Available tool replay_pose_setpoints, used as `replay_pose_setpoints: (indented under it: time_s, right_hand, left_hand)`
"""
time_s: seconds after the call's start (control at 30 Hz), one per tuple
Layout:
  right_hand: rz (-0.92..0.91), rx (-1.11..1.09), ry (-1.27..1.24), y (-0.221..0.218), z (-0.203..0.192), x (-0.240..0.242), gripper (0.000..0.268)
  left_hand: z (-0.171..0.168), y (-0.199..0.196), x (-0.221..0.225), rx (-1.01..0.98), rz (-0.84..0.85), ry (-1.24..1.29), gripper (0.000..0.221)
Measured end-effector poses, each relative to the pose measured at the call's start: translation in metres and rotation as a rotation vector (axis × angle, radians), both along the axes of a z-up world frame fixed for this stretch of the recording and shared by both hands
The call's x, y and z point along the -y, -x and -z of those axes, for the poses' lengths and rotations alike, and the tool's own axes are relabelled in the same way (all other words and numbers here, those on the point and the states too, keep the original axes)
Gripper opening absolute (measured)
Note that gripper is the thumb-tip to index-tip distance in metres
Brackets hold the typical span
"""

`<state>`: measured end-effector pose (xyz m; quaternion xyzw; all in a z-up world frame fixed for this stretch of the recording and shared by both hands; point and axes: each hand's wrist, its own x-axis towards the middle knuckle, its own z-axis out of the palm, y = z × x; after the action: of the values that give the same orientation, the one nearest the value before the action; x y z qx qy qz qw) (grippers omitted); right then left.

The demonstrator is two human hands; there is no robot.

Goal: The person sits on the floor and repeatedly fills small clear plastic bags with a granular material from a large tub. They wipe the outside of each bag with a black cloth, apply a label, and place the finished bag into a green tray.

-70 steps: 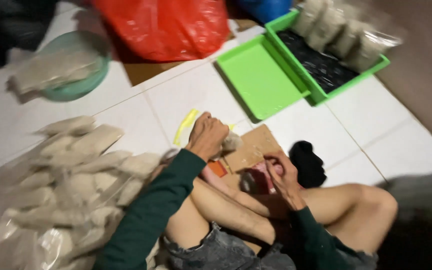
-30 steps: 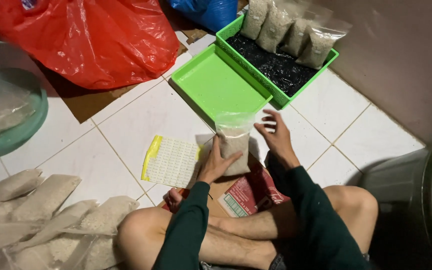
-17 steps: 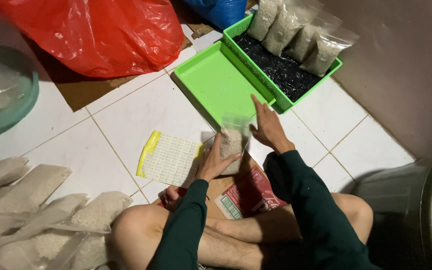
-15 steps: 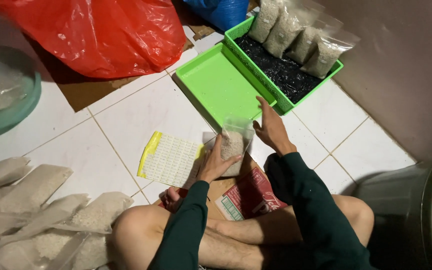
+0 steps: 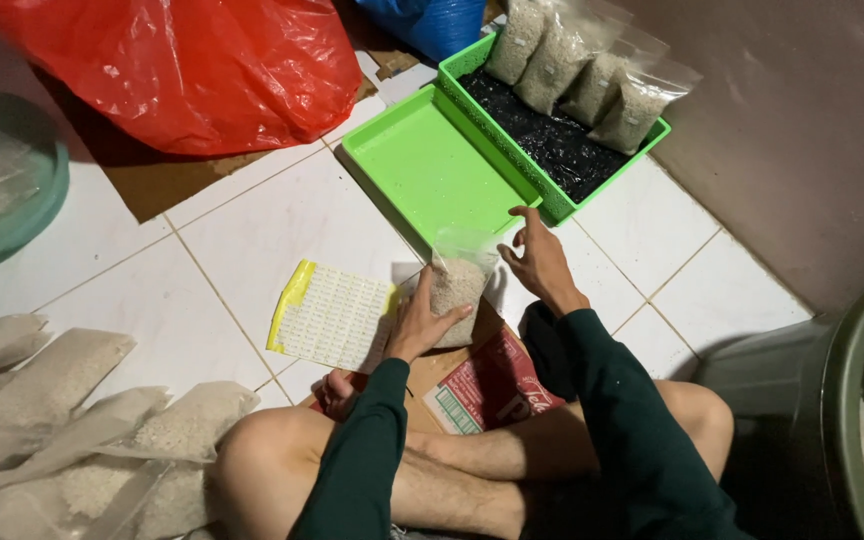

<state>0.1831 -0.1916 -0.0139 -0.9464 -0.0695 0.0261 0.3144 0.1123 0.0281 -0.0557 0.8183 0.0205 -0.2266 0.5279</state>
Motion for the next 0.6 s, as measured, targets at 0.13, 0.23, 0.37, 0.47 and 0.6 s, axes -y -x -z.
replay_pose_setpoints:
  time_s: [0.13, 0.23, 0.37, 0.47, 0.6]
  right_hand:
    - [0.004, -0.125, -0.022, 0.008, -0.012, -0.008, 0.073]
    - [0.005, -0.219, -0.03, 0.015, -0.019, -0.013, 0.084]
    - [0.18, -0.118, -0.098, 0.005, 0.006, 0.0, 0.064]
    - [0.181, -0.164, -0.177, 0.007, -0.007, -0.005, 0.066]
    - [0.122, -0.271, -0.117, 0.01, -0.018, -0.007, 0.082]
  left_hand:
    - [-0.019, 0.002, 0.0, -0.024, 0.013, 0.0, 0.111]
    - [-0.026, 0.006, -0.002, -0.026, -0.004, 0.054, 0.109]
    - [-0.026, 0.006, -0.004, -0.035, -0.004, 0.067, 0.111]
    - [-0.031, 0.003, -0.003, -0.036, 0.008, 0.043, 0.11]
    - [-0.035, 0.004, -0.002, -0.019, 0.043, -0.013, 0.113]
